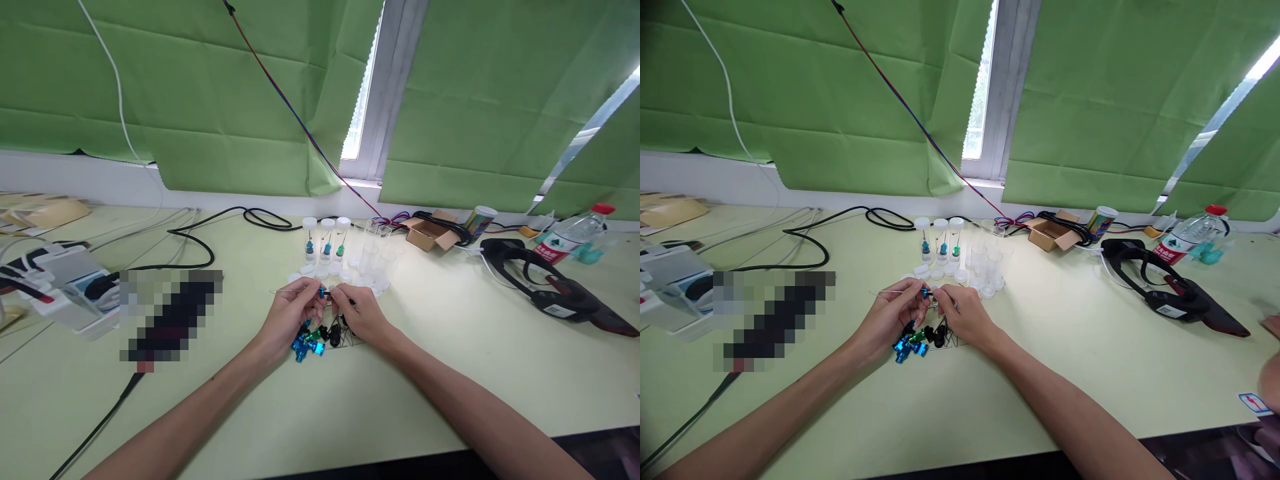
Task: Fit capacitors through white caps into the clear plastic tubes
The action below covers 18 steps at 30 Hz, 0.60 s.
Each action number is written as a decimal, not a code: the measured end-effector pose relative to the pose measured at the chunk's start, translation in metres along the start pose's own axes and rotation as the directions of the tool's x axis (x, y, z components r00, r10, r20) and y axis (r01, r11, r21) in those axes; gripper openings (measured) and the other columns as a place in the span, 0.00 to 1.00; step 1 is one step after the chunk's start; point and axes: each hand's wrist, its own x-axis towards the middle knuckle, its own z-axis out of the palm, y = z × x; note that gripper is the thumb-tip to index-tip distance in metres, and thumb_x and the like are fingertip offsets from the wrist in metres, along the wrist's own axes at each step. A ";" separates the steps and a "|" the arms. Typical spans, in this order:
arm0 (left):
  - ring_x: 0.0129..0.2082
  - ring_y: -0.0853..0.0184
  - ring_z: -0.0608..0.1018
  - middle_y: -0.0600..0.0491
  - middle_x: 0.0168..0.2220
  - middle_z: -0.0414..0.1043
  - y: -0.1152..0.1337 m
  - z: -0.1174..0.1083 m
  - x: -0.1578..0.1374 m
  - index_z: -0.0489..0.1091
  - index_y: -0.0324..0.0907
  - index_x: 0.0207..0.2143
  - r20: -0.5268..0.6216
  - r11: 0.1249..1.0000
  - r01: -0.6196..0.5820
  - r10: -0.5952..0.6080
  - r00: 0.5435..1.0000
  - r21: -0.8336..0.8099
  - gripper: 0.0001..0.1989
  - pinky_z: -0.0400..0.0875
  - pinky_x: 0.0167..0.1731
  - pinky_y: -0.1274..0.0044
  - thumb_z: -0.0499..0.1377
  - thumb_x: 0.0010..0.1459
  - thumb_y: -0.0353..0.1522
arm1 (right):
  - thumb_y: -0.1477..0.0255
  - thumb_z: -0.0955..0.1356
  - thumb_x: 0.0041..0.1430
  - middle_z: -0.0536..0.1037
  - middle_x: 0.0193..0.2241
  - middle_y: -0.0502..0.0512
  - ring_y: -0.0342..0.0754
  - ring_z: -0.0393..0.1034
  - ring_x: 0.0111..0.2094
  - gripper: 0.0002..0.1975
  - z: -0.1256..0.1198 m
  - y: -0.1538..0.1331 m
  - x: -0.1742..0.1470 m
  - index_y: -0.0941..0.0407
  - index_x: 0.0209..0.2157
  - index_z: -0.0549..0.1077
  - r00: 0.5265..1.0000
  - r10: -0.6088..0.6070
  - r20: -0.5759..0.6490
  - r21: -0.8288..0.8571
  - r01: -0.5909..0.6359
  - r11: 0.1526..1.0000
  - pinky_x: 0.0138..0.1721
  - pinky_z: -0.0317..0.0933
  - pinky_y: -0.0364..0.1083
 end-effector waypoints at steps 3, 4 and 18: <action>0.19 0.73 0.69 0.54 0.24 0.69 -0.001 -0.002 0.001 0.72 0.40 0.30 -0.017 1.000 -0.004 0.004 1.000 -0.010 0.13 0.65 0.19 0.81 0.65 0.55 0.41 | 0.65 0.59 0.69 0.76 0.24 0.49 0.44 0.70 0.27 0.18 0.000 0.001 0.000 0.55 0.28 0.72 1.000 -0.003 -0.007 0.015 0.003 1.000 0.34 0.63 0.43; 0.19 0.74 0.69 0.54 0.24 0.69 -0.001 -0.002 0.001 0.72 0.40 0.30 -0.023 1.000 -0.007 0.007 1.000 -0.016 0.13 0.65 0.18 0.81 0.65 0.55 0.40 | 0.66 0.61 0.68 0.77 0.26 0.50 0.44 0.71 0.28 0.15 0.000 0.002 0.000 0.55 0.32 0.74 1.000 -0.009 -0.015 0.026 0.009 1.000 0.35 0.63 0.43; 0.18 0.74 0.66 0.56 0.21 0.66 0.004 0.001 -0.001 0.72 0.38 0.27 -0.016 0.999 0.031 -0.031 0.999 -0.023 0.16 0.62 0.17 0.81 0.67 0.51 0.43 | 0.66 0.64 0.65 0.78 0.28 0.51 0.46 0.70 0.29 0.09 -0.001 0.000 -0.001 0.55 0.34 0.73 0.998 -0.057 0.006 0.012 0.056 0.998 0.33 0.64 0.44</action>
